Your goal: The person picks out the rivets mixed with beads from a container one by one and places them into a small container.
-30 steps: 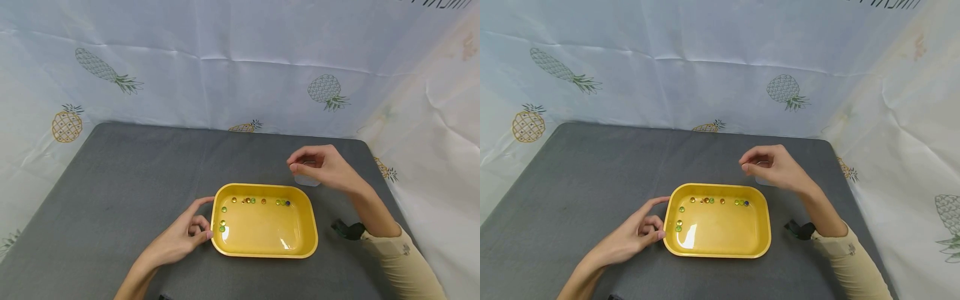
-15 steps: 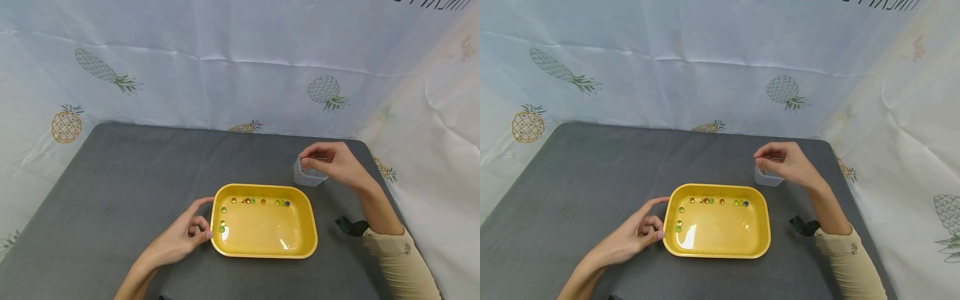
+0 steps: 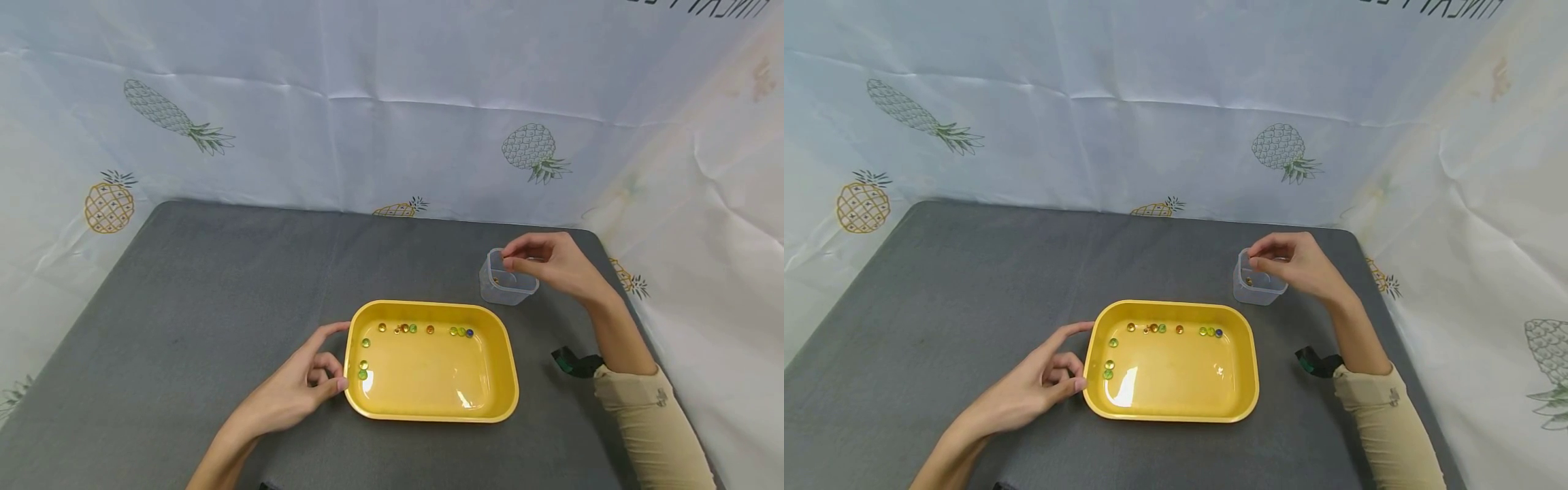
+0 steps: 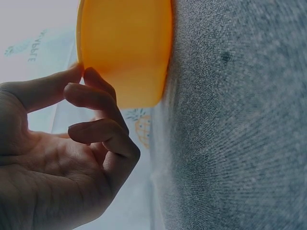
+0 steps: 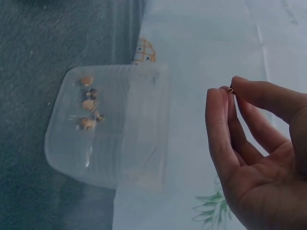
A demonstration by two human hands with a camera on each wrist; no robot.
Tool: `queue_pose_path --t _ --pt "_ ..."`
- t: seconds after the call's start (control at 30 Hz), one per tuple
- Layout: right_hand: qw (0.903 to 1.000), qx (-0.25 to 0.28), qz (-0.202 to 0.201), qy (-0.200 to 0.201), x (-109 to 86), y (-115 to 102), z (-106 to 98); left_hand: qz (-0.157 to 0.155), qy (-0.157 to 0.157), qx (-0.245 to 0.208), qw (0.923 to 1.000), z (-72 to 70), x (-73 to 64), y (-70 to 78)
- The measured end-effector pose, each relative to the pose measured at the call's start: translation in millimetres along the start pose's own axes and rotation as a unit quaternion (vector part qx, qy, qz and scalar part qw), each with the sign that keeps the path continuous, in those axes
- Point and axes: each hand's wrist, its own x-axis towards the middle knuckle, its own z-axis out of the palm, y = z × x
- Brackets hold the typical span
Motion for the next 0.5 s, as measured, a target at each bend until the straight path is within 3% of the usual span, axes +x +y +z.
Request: queue_pose_path --t 0.5 --pt "0.9994 -0.025 0.022 -0.001 6.2 23.0 2.4 0.006 -0.002 0.001 1.0000 -0.2 -0.8 -0.1"
